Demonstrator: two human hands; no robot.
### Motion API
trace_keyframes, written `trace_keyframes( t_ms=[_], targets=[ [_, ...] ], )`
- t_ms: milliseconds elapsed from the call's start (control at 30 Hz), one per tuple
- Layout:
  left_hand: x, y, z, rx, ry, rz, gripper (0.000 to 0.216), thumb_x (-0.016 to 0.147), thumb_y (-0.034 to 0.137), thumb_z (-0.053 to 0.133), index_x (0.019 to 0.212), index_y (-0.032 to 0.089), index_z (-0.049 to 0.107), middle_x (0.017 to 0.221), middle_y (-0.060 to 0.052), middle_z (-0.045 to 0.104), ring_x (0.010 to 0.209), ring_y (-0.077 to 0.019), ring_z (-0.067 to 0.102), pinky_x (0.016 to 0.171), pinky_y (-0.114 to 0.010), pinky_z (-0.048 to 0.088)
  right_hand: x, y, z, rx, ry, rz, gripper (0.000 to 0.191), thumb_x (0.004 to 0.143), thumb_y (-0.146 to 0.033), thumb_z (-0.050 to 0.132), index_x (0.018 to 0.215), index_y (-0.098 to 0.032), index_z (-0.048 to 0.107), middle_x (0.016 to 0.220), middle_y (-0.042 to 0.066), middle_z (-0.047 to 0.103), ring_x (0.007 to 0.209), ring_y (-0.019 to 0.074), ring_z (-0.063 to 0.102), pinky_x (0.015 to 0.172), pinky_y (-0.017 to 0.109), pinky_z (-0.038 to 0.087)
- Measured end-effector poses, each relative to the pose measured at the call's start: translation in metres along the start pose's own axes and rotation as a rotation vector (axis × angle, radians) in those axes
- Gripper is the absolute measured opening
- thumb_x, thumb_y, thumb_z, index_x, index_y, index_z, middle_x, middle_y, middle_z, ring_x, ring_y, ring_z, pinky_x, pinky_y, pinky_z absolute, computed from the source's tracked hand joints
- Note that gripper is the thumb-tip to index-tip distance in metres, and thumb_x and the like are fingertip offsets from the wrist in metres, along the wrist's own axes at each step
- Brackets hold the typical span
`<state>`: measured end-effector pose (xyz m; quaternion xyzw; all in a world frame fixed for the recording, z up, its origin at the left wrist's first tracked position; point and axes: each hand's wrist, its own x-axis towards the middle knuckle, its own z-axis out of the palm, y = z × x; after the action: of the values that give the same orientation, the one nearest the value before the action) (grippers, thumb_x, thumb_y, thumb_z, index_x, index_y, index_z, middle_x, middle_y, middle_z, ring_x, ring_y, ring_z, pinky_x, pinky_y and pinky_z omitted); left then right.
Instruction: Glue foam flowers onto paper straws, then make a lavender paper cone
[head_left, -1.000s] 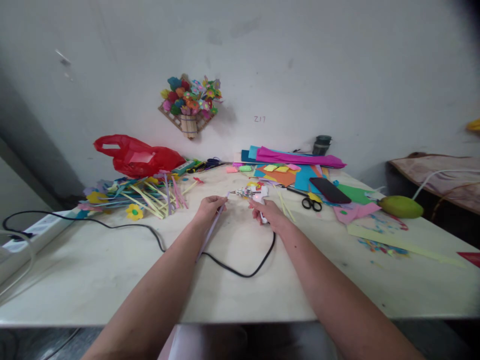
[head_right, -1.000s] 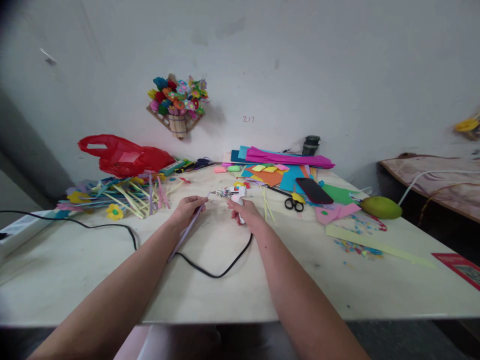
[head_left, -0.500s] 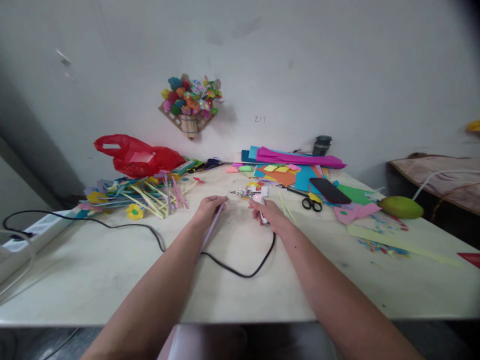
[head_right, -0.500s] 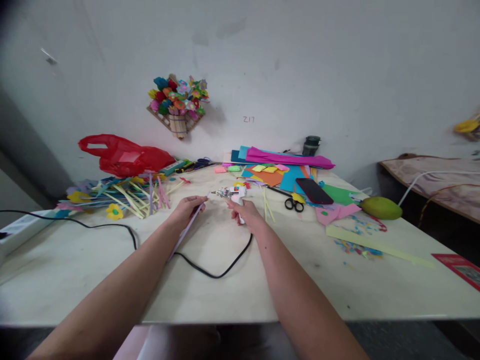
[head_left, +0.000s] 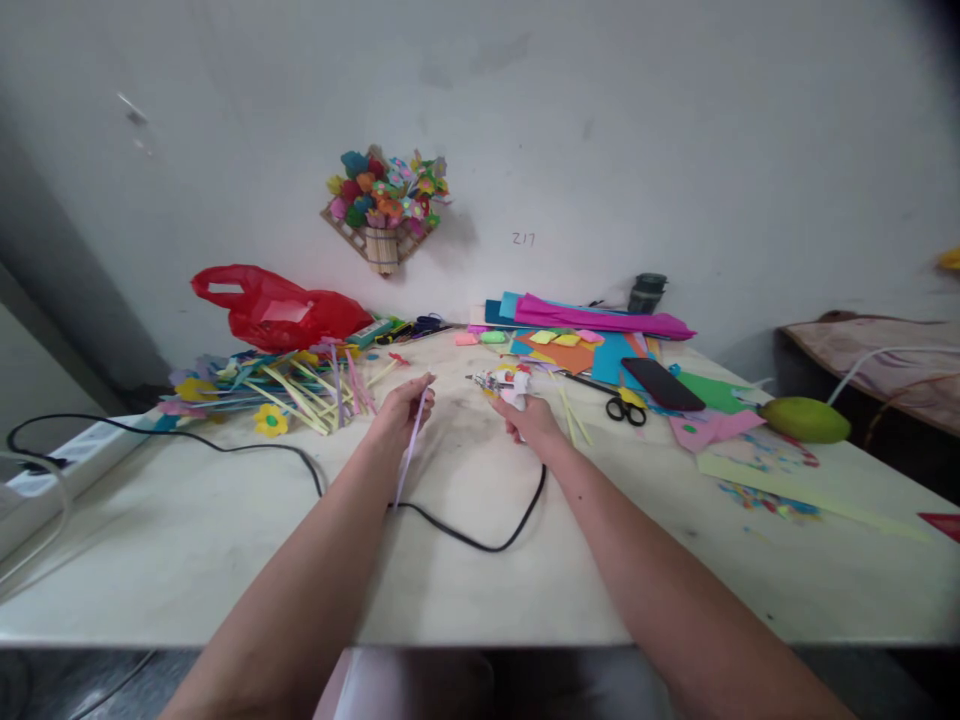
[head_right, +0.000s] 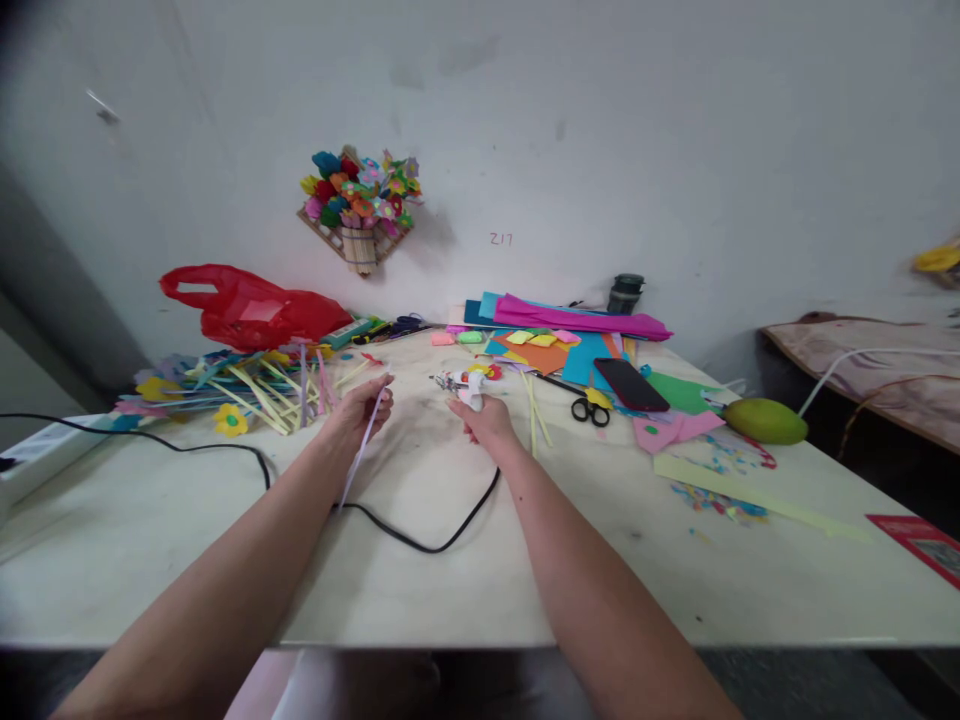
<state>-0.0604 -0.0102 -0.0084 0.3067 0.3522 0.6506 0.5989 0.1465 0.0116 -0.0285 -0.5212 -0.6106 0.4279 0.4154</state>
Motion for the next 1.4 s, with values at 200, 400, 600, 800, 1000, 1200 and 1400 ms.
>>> trace_keyframes(
  t_ms=[200,400,600,800,1000,1200,1400],
  targets=[
    [0.0,0.01,-0.002,-0.055,0.037,0.058,0.023,0.06,0.022,0.068,0.077,0.013,0.055,0.046,0.005,0.047,0.037,-0.0026,0.036,0.033,-0.013,0.019,0.004,-0.007,0.009,-0.616,0.068,-0.252,0.037,0.074,-0.038,0.058,0.108,-0.022,0.059,0.087,0.007,0.066,0.082,0.0234,0.061,0.066,0.029,0.043],
    [-0.002,0.022,-0.003,-0.132,0.004,0.062,0.019,0.062,0.019,0.067,0.076,0.014,0.055,0.047,0.005,0.046,0.037,-0.0026,0.038,0.032,-0.011,0.02,0.011,-0.002,0.026,-0.811,-0.109,-0.48,0.051,0.079,-0.016,0.048,0.129,-0.017,0.042,0.124,0.01,0.053,0.113,0.0225,0.047,0.09,0.031,0.037],
    [-0.004,0.028,0.002,-0.125,0.003,0.082,0.014,0.064,0.017,0.064,0.074,0.013,0.056,0.045,0.005,0.045,0.037,-0.0026,0.036,0.031,-0.011,0.018,0.015,-0.005,0.045,-0.945,-0.114,-0.525,0.044,0.083,-0.02,0.046,0.127,-0.015,0.046,0.112,0.013,0.054,0.104,0.0229,0.049,0.086,0.03,0.037],
    [-0.008,0.015,0.014,0.055,-0.002,0.101,0.021,0.059,0.024,0.069,0.073,0.013,0.058,0.045,0.003,0.049,0.035,-0.0037,0.037,0.032,-0.015,0.019,0.02,-0.013,0.067,-1.055,-0.112,-0.57,0.046,0.075,-0.007,0.046,0.121,-0.011,0.049,0.107,0.015,0.056,0.098,0.0251,0.048,0.084,0.033,0.037],
    [-0.011,0.004,0.023,0.157,0.0,0.118,0.024,0.055,0.024,0.072,0.07,0.011,0.061,0.046,0.0,0.053,0.039,-0.0063,0.044,0.036,-0.017,0.027,0.028,-0.016,0.08,-1.052,-0.143,-0.553,0.04,0.076,-0.009,0.047,0.116,-0.012,0.052,0.106,0.015,0.055,0.098,0.0264,0.048,0.082,0.034,0.037],
    [-0.009,-0.001,0.019,0.205,-0.023,0.107,0.025,0.055,0.026,0.073,0.069,0.01,0.061,0.049,-0.001,0.056,0.041,-0.0067,0.047,0.038,-0.017,0.03,0.027,-0.017,0.076,-1.014,-0.136,-0.538,0.033,0.079,-0.016,0.048,0.111,-0.014,0.057,0.104,0.014,0.056,0.097,0.0249,0.048,0.083,0.033,0.037],
    [-0.007,-0.005,0.018,0.234,-0.04,0.121,0.024,0.056,0.028,0.073,0.069,0.01,0.062,0.049,-0.001,0.056,0.039,-0.0057,0.044,0.037,-0.017,0.026,0.026,-0.016,0.058,-0.899,0.015,-0.609,0.026,0.086,-0.023,0.043,0.094,-0.015,0.066,0.097,0.011,0.059,0.094,0.021,0.05,0.084,0.03,0.038]
  ],
)
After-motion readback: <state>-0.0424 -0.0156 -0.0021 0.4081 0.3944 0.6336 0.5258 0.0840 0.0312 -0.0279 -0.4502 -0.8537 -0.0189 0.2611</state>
